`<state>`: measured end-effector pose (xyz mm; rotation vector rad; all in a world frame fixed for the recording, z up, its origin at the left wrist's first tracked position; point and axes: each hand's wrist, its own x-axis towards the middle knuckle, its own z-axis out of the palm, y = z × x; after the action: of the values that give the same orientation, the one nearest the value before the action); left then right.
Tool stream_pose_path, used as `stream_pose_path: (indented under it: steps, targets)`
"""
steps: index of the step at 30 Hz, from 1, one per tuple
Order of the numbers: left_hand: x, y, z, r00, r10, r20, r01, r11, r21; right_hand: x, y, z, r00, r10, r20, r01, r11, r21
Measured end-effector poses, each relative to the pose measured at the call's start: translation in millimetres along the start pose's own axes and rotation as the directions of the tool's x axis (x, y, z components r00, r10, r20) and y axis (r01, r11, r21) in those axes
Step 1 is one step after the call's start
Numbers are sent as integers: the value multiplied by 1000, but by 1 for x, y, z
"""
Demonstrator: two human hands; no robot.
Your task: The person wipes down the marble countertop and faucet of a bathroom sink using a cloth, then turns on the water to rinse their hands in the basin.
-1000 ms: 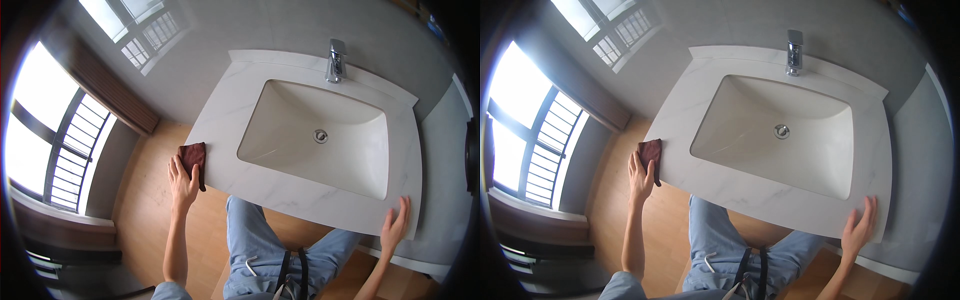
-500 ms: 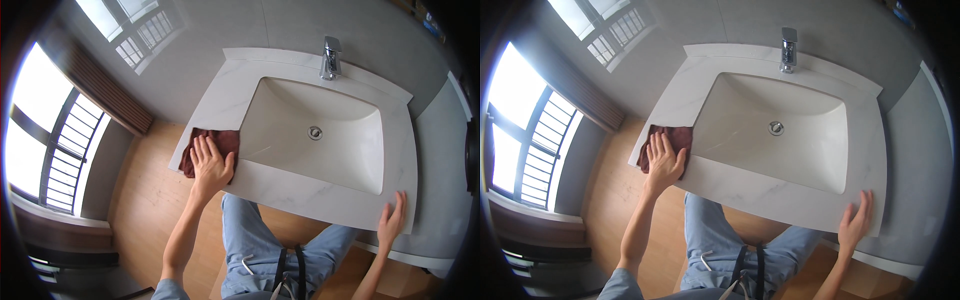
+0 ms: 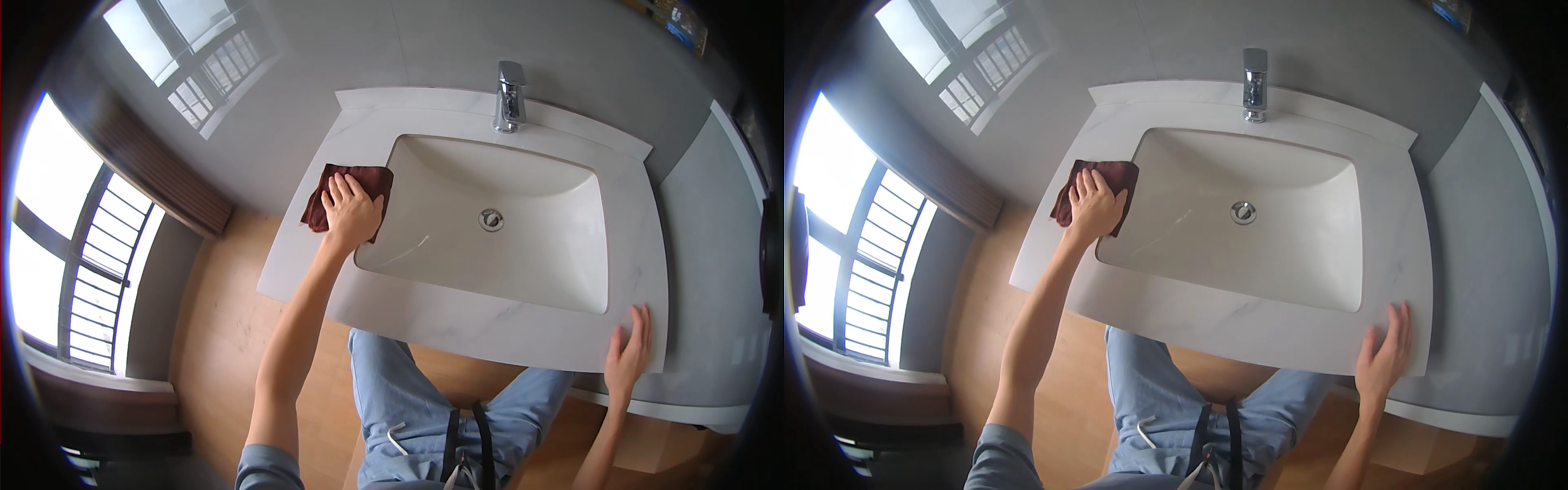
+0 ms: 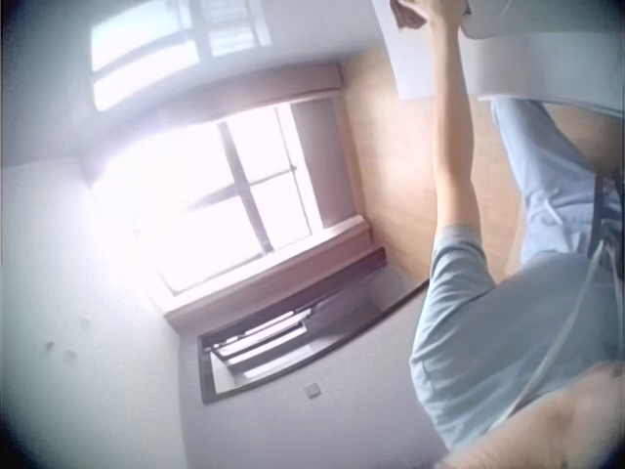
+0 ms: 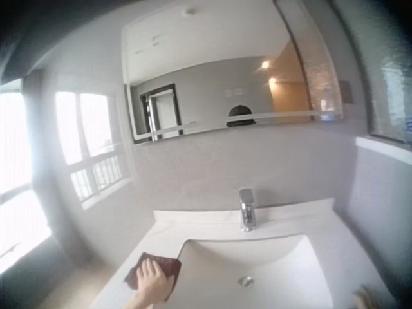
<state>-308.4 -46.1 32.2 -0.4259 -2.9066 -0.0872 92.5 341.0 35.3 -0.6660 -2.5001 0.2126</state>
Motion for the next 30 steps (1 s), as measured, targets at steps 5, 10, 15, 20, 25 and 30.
stream_pose_path:
  steps: [5,10,15,20,25,30]
  targets:
    - [50,11,6,995,-50,82,52,998,-32,2,-6,-3,1000,24,5,-24,1000,-2]
    - [92,31,10,982,-123,145,128,991,-27,4,-5,-4,1000,19,2,-19,1000,6]
    - [125,33,23,977,-158,141,157,987,17,8,-9,-4,999,33,1,-33,999,40]
    - [149,51,21,968,-178,174,173,984,44,10,-12,-7,999,49,22,-50,998,46]
    - [158,47,19,966,-128,224,120,992,49,11,-18,-8,998,61,19,-62,996,58]
    - [160,44,24,992,41,118,-56,991,125,8,-17,-6,994,99,40,-101,994,40]
